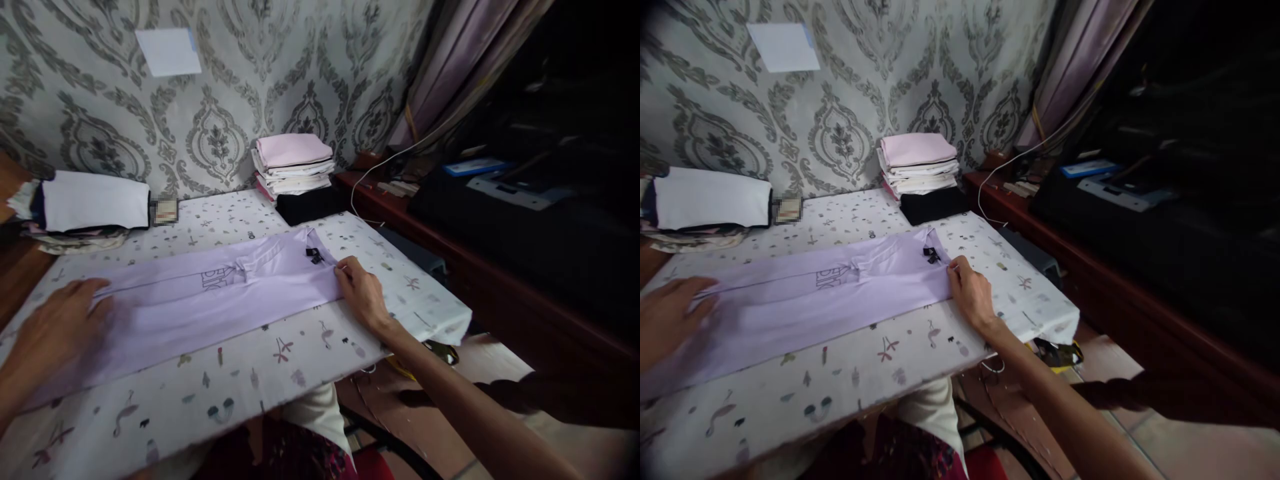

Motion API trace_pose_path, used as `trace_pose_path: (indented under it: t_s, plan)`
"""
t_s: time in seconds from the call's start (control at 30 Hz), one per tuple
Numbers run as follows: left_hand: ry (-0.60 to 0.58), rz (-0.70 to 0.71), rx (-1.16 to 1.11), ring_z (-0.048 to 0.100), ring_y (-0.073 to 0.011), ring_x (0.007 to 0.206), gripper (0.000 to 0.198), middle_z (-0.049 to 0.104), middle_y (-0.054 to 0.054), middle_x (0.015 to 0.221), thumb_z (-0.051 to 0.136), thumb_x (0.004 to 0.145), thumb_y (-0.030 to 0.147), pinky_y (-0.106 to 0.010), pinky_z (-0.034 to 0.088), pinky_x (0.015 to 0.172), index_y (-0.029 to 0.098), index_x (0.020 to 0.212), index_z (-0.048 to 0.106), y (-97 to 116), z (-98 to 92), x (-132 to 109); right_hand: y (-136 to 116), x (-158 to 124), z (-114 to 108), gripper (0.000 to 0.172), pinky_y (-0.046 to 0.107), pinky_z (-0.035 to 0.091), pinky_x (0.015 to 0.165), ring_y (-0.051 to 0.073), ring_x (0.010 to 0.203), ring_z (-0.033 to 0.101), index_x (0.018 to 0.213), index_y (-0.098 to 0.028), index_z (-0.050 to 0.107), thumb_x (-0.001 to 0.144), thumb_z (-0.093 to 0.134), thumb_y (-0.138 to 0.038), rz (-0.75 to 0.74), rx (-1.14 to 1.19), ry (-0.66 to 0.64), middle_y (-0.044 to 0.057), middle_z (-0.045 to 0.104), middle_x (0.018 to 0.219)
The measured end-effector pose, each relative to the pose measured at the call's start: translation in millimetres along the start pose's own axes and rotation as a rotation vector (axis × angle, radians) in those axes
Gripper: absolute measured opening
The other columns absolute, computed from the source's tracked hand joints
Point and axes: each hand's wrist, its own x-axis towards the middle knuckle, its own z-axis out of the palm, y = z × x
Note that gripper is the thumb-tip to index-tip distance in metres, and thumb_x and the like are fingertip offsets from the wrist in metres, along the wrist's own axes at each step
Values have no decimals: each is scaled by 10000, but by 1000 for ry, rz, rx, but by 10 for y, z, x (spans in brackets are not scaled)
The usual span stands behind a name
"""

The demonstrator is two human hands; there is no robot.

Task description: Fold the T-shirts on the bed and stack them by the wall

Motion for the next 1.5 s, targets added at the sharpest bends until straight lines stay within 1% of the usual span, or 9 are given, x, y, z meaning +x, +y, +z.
trace_pose_path:
  t_s: [0.13,0.27,0.37,0.47,0.63,0.87,1.13,1.33,1.5]
  plan:
    - [-156,191,-486,677,-240,1019,437,737,-33,1074,426,847,570,-329,532,869,248,1065,627,1194,-232,479,13,-24,0,180,296,379,623,195,583,570,974,-250,563,922,439,-371,11,42,12,11,695,724]
    - [-266,367,-540,675,-245,1004,384,732,-73,1068,496,840,474,-339,519,877,206,1074,642,2230,-63,966,29,-39,-23,248,299,393,634,196,597,594,1071,-247,595,940,439,-389,16,41,12,14,724,765]
    - [-289,326,-413,668,-270,1002,360,728,-107,1059,487,893,420,-359,494,863,185,1113,648,2755,110,1207,58,-34,-33,267,303,409,659,205,649,626,1117,-249,608,942,450,-375,12,31,6,17,743,796]
    - [-300,249,-371,662,-286,1018,338,723,-121,1076,533,893,430,-350,476,825,184,1085,663,3037,211,1334,88,-26,-40,258,303,419,672,207,672,642,1117,-252,622,937,473,-359,15,24,9,7,737,772]
    - [-320,257,-433,643,-242,858,164,703,-62,904,621,797,339,-323,436,734,202,882,644,3135,282,1379,110,-16,-63,246,287,419,641,186,630,627,1114,-252,631,901,531,-323,56,48,10,-17,711,725]
    - [-88,254,-708,517,-162,679,107,543,33,676,534,788,304,-281,382,665,235,727,478,2979,323,1367,115,-8,-87,236,282,395,633,176,644,614,1090,-240,640,871,557,-267,99,-9,-38,-18,702,733]
    - [-259,296,-656,501,-166,633,194,524,28,627,525,800,382,-283,363,620,226,685,516,2940,299,1400,122,-7,-96,266,278,386,627,173,645,611,1111,-238,638,862,550,-272,100,-1,-46,-16,699,730]
    - [-576,267,-636,503,-152,551,385,525,13,599,522,807,584,-286,391,565,223,674,536,2679,90,1463,156,1,-76,238,284,392,618,170,613,602,1054,-240,659,848,557,-303,97,41,-20,-15,691,710]
    - [-677,418,-705,531,-157,599,422,562,24,674,665,707,497,-274,385,562,219,1023,629,2488,64,1367,174,5,-60,217,290,391,607,174,602,598,1010,-247,669,837,557,-315,85,61,-10,-11,694,706]
